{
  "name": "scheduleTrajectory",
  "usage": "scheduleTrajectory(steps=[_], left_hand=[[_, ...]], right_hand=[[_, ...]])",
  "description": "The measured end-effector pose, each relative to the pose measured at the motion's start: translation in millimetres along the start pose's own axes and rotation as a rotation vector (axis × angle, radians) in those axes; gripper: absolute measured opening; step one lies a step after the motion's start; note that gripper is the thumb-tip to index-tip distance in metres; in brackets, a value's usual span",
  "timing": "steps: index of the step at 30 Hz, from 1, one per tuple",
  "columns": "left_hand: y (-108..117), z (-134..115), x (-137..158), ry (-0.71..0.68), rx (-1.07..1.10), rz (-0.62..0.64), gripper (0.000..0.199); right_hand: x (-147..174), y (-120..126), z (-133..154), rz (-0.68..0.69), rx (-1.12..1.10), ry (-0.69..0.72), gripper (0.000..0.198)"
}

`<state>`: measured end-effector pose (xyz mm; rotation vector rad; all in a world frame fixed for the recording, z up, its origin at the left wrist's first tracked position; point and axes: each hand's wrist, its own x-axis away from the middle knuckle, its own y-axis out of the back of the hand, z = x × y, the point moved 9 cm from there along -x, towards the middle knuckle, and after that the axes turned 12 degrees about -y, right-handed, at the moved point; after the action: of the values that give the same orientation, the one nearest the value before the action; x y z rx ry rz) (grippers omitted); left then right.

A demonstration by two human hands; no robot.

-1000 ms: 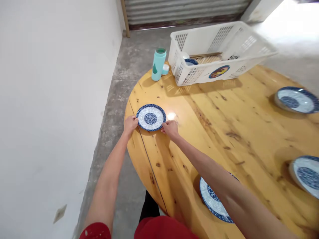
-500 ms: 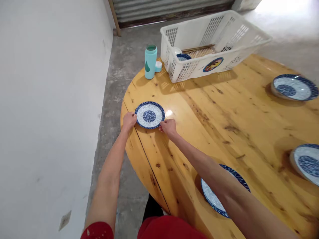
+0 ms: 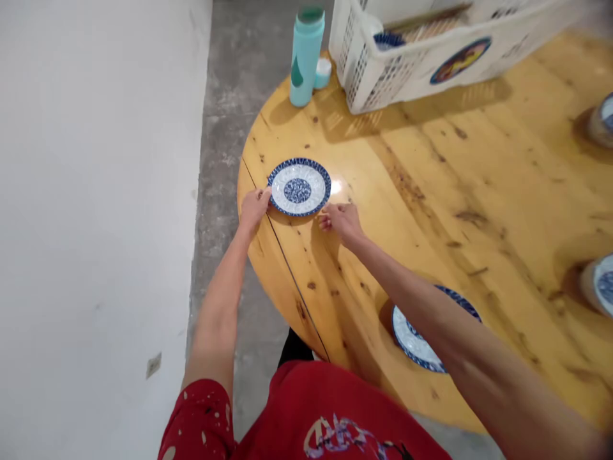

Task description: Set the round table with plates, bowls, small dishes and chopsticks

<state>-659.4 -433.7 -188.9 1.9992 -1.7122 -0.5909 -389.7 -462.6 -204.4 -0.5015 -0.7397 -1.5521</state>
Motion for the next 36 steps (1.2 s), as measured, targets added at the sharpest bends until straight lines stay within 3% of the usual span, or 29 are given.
scheduleTrajectory(steps=[6, 8, 12, 15, 18, 22, 25, 30, 33, 36], left_hand=[[8.2, 17.7, 47.4, 0.086, 0.149, -0.084, 0.025], [14.4, 14.9, 55.0, 0.084, 0.149, -0.108, 0.021], [17.4, -10.9, 70.4, 0.003, 0.113, -0.151, 0.02], [-15.1, -36.0, 94.6, -0.026, 0.1, -0.014, 0.02], [-72.5, -62.3, 132.1, -0.043, 0.114, 0.224, 0.022], [-146.8, -101.7, 188.6, -0.107, 0.137, 0.508, 0.024], [-182.6, -130.3, 224.0, -0.179, 0.138, 0.645, 0.027], [-206.8, -140.3, 252.5, -0.106, 0.121, 0.64, 0.025], [-216.3, -139.4, 258.5, -0.048, 0.136, 0.621, 0.028], [-223.3, -142.6, 264.6, -0.006, 0.147, 0.6, 0.031]], right_hand=[[78.2, 36.0, -37.6, 0.139, -0.089, 0.056, 0.016], [113.1, 37.8, -64.3, 0.214, -0.072, 0.028, 0.024], [171.9, 33.1, -139.9, 0.334, -0.017, -0.175, 0.032], [195.9, 43.3, -192.2, 0.318, -0.03, -0.316, 0.034], [204.4, 64.4, -224.6, 0.257, -0.023, -0.386, 0.031], [204.7, 88.7, -231.1, 0.219, 0.03, -0.376, 0.026], [203.6, 99.5, -217.4, 0.198, 0.08, -0.31, 0.023], [204.8, 110.5, -200.3, 0.248, 0.103, -0.164, 0.024], [206.3, 129.8, -202.2, 0.235, 0.049, -0.089, 0.026], [210.0, 155.8, -215.2, 0.214, -0.049, -0.101, 0.022]])
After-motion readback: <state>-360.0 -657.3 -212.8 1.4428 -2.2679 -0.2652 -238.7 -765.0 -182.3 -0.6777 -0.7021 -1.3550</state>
